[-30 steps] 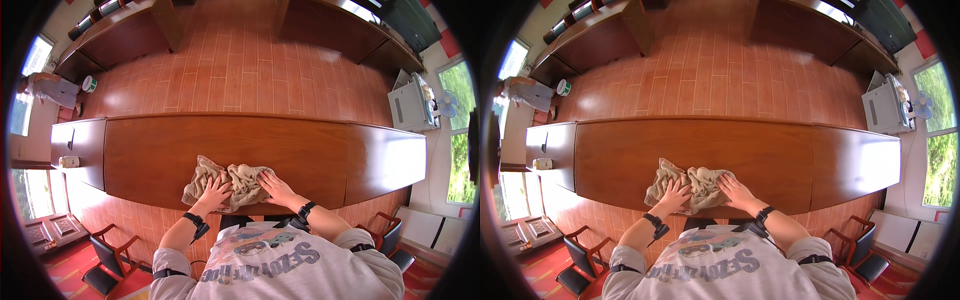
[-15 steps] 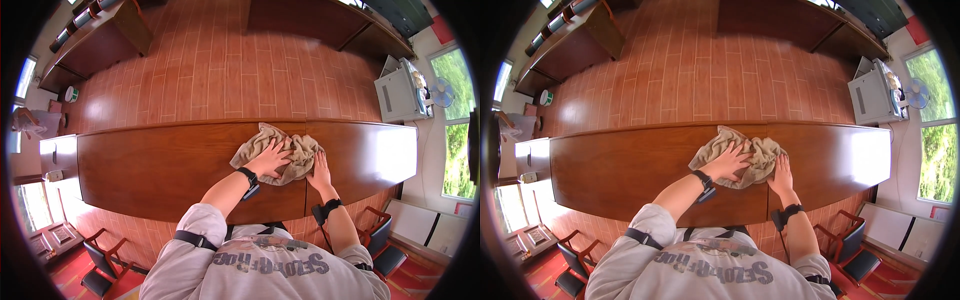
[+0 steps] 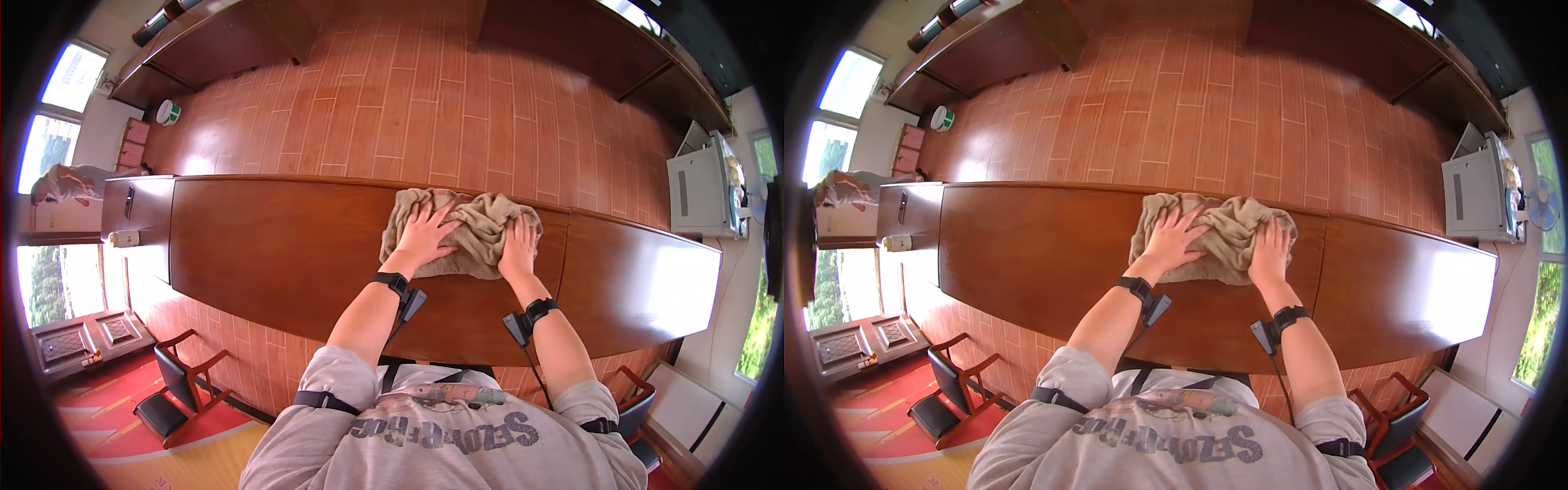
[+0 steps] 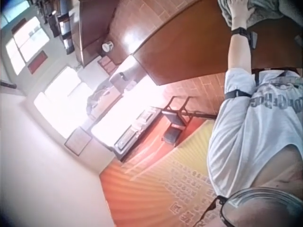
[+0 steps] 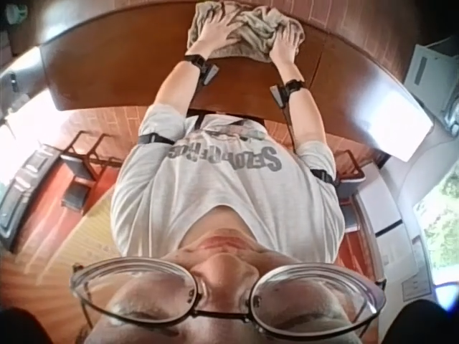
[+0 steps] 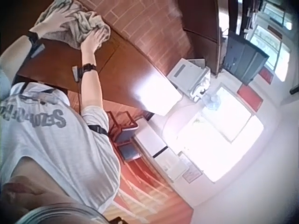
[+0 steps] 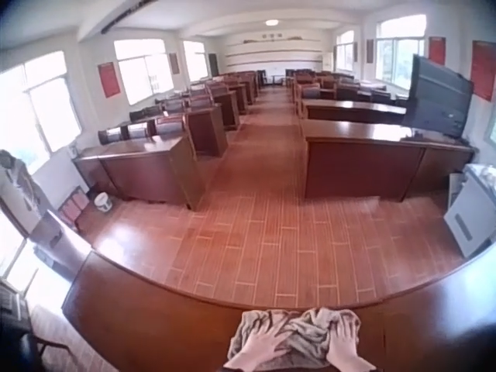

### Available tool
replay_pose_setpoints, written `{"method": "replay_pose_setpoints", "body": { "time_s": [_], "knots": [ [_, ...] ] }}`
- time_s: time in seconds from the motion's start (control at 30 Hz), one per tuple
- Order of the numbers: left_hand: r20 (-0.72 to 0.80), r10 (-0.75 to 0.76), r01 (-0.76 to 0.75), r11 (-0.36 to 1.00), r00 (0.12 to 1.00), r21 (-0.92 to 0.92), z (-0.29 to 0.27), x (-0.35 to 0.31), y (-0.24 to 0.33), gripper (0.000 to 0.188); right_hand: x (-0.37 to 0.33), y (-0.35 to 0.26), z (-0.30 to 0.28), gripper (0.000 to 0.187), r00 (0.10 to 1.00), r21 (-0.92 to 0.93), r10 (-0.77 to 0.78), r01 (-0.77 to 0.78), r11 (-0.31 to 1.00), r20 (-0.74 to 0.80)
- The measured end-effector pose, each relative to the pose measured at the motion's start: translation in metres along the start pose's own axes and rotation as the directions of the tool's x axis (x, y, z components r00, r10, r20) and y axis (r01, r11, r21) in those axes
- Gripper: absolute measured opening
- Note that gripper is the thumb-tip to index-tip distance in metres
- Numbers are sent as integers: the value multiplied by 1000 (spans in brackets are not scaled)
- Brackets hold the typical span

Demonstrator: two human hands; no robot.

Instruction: Wiping a long wooden table with a cloth.

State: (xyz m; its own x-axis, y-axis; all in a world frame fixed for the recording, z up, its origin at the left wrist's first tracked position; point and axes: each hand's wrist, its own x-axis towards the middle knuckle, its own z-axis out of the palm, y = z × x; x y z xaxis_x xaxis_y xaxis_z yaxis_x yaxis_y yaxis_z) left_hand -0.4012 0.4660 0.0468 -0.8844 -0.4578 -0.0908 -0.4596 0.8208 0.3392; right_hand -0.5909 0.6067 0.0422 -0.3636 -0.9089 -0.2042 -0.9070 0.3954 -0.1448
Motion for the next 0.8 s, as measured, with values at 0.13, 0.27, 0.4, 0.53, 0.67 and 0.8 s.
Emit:
{"method": "replay_pose_setpoints", "body": {
  "time_s": [0.13,0.27,0.4,0.53,0.67,0.8],
  "knots": [
    [-26,-221,221,975,975,8,-30,-71,-79,55,20,-98,9,67,969,49,-240,237,970,57],
    [-104,-449,454,890,887,29,-50,-182,-157,55,43,-212,17,65,853,132,-503,488,863,137],
    [-150,-641,648,762,753,1,-58,-300,-209,58,60,-336,33,68,690,157,-693,676,720,207],
    [-175,-801,807,588,572,-56,-58,-390,-240,61,68,-452,49,68,561,120,-803,800,588,201],
    [-182,-853,860,507,489,-67,-57,-417,-245,64,61,-503,57,68,548,36,-814,825,564,193],
    [-184,-875,884,465,449,-55,-49,-415,-243,68,51,-493,64,65,557,32,-822,825,564,116]
  ]
}}
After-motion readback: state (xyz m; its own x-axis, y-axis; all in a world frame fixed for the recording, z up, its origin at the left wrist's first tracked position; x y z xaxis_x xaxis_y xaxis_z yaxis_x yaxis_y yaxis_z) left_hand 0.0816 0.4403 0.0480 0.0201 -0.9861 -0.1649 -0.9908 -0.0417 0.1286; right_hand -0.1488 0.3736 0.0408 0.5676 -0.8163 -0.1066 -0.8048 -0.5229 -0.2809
